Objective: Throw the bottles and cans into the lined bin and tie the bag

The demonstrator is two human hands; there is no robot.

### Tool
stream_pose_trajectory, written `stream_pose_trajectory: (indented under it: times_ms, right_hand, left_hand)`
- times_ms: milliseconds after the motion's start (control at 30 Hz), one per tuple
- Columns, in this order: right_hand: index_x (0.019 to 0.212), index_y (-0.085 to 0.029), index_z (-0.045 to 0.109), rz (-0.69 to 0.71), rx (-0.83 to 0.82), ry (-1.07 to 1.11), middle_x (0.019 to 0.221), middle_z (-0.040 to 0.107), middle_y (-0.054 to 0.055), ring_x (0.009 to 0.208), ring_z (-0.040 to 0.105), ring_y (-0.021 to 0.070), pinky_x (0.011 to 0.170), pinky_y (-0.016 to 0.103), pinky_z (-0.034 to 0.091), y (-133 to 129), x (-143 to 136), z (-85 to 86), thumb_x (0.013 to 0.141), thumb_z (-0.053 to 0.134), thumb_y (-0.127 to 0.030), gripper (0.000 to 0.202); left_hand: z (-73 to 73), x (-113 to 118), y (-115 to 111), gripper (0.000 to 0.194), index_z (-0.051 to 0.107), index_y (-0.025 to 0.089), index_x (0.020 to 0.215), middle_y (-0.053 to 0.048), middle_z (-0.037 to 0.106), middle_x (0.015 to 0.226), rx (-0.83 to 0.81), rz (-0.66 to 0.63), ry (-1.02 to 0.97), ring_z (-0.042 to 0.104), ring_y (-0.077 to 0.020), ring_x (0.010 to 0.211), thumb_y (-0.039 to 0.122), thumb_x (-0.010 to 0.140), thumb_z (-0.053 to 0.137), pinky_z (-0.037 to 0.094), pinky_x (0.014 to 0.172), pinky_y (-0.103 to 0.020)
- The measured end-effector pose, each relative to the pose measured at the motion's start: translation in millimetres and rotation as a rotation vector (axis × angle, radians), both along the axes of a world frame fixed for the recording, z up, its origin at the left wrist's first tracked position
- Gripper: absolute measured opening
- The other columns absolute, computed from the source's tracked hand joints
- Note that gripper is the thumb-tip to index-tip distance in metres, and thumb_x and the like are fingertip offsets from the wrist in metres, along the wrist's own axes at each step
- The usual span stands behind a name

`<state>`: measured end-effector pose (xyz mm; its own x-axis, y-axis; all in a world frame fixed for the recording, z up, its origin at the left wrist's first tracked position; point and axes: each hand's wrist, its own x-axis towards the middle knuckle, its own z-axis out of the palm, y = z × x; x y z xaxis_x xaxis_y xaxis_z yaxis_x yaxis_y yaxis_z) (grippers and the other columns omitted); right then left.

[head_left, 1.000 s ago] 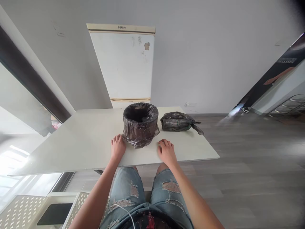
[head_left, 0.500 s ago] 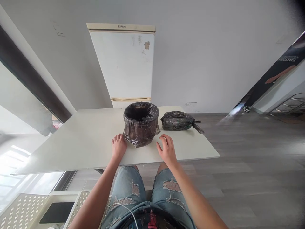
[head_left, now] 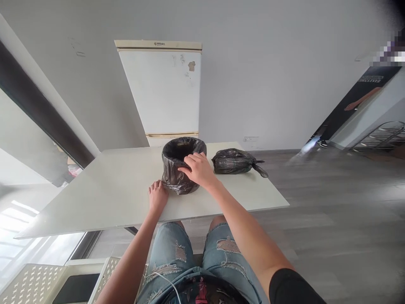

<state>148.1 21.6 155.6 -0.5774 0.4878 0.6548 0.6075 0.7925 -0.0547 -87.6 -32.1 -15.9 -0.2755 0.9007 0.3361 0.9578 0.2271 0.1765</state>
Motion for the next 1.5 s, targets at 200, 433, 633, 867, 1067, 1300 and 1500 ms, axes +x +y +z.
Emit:
stream_pose_trajectory:
  times_ms: [200, 433, 633, 867, 1067, 1300, 1500]
  right_hand:
    - [0.081, -0.02, 0.06, -0.012, -0.032, -0.011, 0.076, 0.065, 0.004, 0.083, 0.055, 0.0221, 0.081, 0.036, 0.03, 3.0, -4.1, 4.8, 0.107, 0.059, -0.048, 0.038]
    - [0.08, -0.02, 0.062, -0.056, -0.069, -0.016, 0.077, 0.067, 0.005, 0.083, 0.054, 0.0228, 0.082, 0.036, 0.029, 14.3, -16.5, 4.9, 0.105, 0.063, -0.047, 0.037]
    - [0.082, -0.02, 0.064, -0.082, -0.069, -0.015, 0.076, 0.068, 0.005, 0.083, 0.055, 0.0232, 0.083, 0.036, 0.029, 30.3, -25.9, 5.6, 0.103, 0.066, -0.045, 0.034]
    - [0.082, -0.019, 0.065, -0.125, -0.071, -0.016, 0.079, 0.069, 0.006, 0.086, 0.056, 0.0245, 0.085, 0.037, 0.03, 45.0, -34.6, 5.8, 0.102, 0.067, -0.043, 0.031]
    - [0.084, -0.019, 0.066, -0.145, -0.062, -0.002, 0.084, 0.073, 0.008, 0.09, 0.059, 0.0256, 0.086, 0.037, 0.03, 59.7, -38.1, 4.5, 0.104, 0.065, -0.041, 0.029]
    - [0.086, -0.019, 0.067, -0.178, -0.059, -0.003, 0.088, 0.074, 0.01, 0.094, 0.06, 0.0271, 0.088, 0.039, 0.032, 73.5, -40.9, 2.7, 0.104, 0.064, -0.041, 0.029]
    - [0.086, -0.019, 0.068, -0.205, -0.083, -0.01, 0.087, 0.074, 0.01, 0.092, 0.059, 0.028, 0.087, 0.039, 0.032, 86.5, -38.3, 4.7, 0.103, 0.065, -0.041, 0.028]
  left_hand:
    - [-4.4, -2.9, 2.3, 0.042, 0.062, 0.013, 0.135, -0.018, 0.065, 0.138, 0.001, 0.006, 0.01, 0.056, -0.0356, 0.128, 0.012, 0.097, 0.044, 0.041, 0.109, -0.048]
    - [-0.7, -1.3, 0.3, 0.039, 0.065, 0.014, 0.128, -0.018, 0.066, 0.134, -0.003, -0.004, 0.008, 0.058, -0.0361, 0.124, 0.011, 0.095, 0.044, 0.042, 0.108, -0.049]
    - [-2.7, -1.0, -0.2, 0.043, 0.064, 0.013, 0.133, -0.019, 0.064, 0.138, 0.021, -0.015, -0.009, 0.057, -0.036, 0.128, 0.011, 0.095, 0.044, 0.041, 0.11, -0.05]
    - [-1.9, 0.8, -0.5, 0.046, 0.063, 0.014, 0.137, -0.018, 0.062, 0.144, 0.004, -0.007, -0.025, 0.055, -0.0361, 0.132, 0.011, 0.096, 0.042, 0.04, 0.112, -0.05]
    - [-2.0, 1.1, -1.0, 0.047, 0.061, 0.014, 0.14, -0.018, 0.061, 0.147, -0.003, -0.003, -0.017, 0.054, -0.036, 0.134, 0.012, 0.097, 0.041, 0.039, 0.114, -0.05]
    - [-2.4, 0.5, -1.2, 0.048, 0.061, 0.014, 0.141, -0.019, 0.061, 0.147, -0.009, 0.0, -0.036, 0.053, -0.0358, 0.136, 0.012, 0.097, 0.042, 0.039, 0.115, -0.05]
    - [-1.8, 0.6, -1.0, 0.049, 0.061, 0.014, 0.141, -0.019, 0.06, 0.148, -0.014, 0.0, -0.037, 0.053, -0.0357, 0.136, 0.011, 0.097, 0.042, 0.038, 0.116, -0.05]
